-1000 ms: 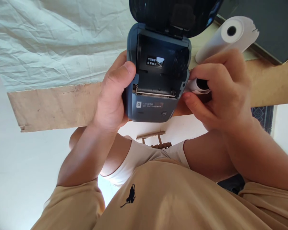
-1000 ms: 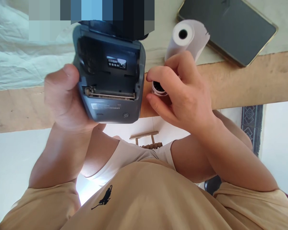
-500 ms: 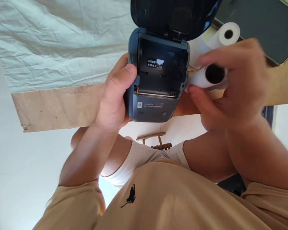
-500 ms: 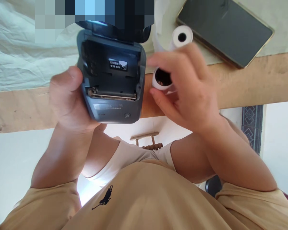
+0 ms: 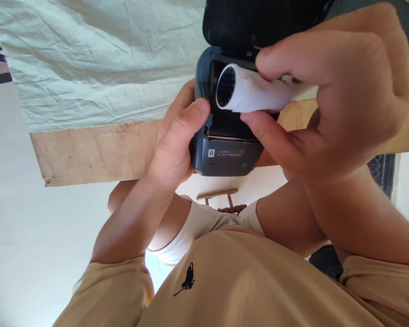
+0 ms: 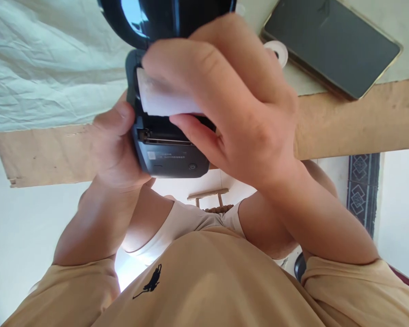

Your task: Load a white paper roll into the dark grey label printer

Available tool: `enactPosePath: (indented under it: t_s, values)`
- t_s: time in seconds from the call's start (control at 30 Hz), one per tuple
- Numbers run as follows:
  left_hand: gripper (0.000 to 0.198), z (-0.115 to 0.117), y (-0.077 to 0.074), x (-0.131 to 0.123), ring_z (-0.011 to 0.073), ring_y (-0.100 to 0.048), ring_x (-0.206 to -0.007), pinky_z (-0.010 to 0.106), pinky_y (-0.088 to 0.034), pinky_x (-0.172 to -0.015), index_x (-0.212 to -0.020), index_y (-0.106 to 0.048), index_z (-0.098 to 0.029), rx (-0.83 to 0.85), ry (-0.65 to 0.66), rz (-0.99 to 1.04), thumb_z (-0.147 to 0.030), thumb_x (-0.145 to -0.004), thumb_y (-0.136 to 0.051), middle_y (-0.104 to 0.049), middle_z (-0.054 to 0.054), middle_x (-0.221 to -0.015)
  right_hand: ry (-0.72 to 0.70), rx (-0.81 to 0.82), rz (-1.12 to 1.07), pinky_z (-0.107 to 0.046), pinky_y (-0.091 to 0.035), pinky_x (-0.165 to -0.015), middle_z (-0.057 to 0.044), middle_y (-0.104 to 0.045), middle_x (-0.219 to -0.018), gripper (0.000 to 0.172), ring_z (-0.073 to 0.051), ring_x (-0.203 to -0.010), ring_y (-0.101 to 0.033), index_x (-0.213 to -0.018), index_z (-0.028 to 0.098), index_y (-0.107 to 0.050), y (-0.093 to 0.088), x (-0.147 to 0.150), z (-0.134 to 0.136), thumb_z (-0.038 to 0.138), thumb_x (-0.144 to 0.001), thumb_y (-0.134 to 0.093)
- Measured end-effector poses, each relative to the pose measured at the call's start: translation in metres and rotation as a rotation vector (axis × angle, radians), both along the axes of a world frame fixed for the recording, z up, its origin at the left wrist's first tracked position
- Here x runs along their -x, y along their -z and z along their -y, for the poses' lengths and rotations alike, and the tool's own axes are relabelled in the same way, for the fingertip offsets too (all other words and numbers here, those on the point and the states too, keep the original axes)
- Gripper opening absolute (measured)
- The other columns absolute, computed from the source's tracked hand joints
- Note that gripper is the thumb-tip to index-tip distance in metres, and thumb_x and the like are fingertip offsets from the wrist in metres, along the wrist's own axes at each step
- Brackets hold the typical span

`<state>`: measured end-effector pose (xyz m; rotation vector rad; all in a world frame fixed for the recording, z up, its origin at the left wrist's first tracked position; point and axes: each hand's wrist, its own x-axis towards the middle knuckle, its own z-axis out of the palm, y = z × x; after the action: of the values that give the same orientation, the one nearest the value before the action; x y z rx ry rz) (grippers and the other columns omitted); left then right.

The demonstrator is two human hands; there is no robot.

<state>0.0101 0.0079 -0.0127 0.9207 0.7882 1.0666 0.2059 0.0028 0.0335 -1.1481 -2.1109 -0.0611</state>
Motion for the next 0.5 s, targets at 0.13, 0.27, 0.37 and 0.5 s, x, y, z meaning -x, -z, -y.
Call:
enactPosePath:
  t_s: [0.13,0.27,0.37,0.5]
  values:
    - [0.021,0.007,-0.015,0.004,0.0305,-0.077,-0.114,0.037,-0.06,-0.095,-0.114,-0.076,-0.033,0.043,0.004,-0.033,-0.046,-0.098,-0.07,-0.074,0.003,-0.082,0.043,-0.08,0.043,-0.037,-0.057,-0.083,0.005,-0.076,-0.092,0.012,-0.017,-0.087,-0.075,-0.1,0.027,-0.066,0.014,-0.003,-0.003,0.029,-0.101,-0.053]
    - [0.021,0.008,-0.017,0.003,0.0293,-0.075,-0.118,0.037,-0.059,-0.099,-0.112,-0.076,-0.029,0.035,0.0,-0.046,-0.044,-0.099,-0.067,-0.076,0.005,-0.093,-0.013,-0.207,-0.023,-0.037,-0.053,-0.079,0.007,-0.075,-0.085,0.012,-0.016,-0.086,-0.076,-0.107,0.031,-0.065,0.019,-0.003,-0.006,0.029,-0.096,-0.06]
    - [0.022,0.006,-0.016,0.003,0.0283,-0.074,-0.113,0.037,-0.058,-0.097,-0.109,-0.075,-0.027,0.017,0.003,-0.066,-0.044,-0.098,-0.068,-0.075,0.005,-0.099,-0.11,-0.232,-0.057,-0.038,-0.046,-0.075,0.009,-0.073,-0.081,0.014,-0.015,-0.086,-0.076,-0.107,0.029,-0.064,0.019,-0.002,-0.002,0.024,-0.094,-0.066]
    - [0.025,0.005,-0.015,0.004,0.0224,-0.072,-0.1,0.033,-0.056,-0.081,-0.111,-0.072,-0.026,-0.033,0.034,-0.083,-0.032,-0.087,-0.079,-0.071,0.001,-0.1,-0.23,-0.162,0.001,-0.04,-0.047,-0.078,0.008,-0.077,-0.088,0.01,-0.016,-0.098,-0.077,-0.105,0.027,-0.067,0.02,-0.001,0.002,0.034,-0.101,-0.061]
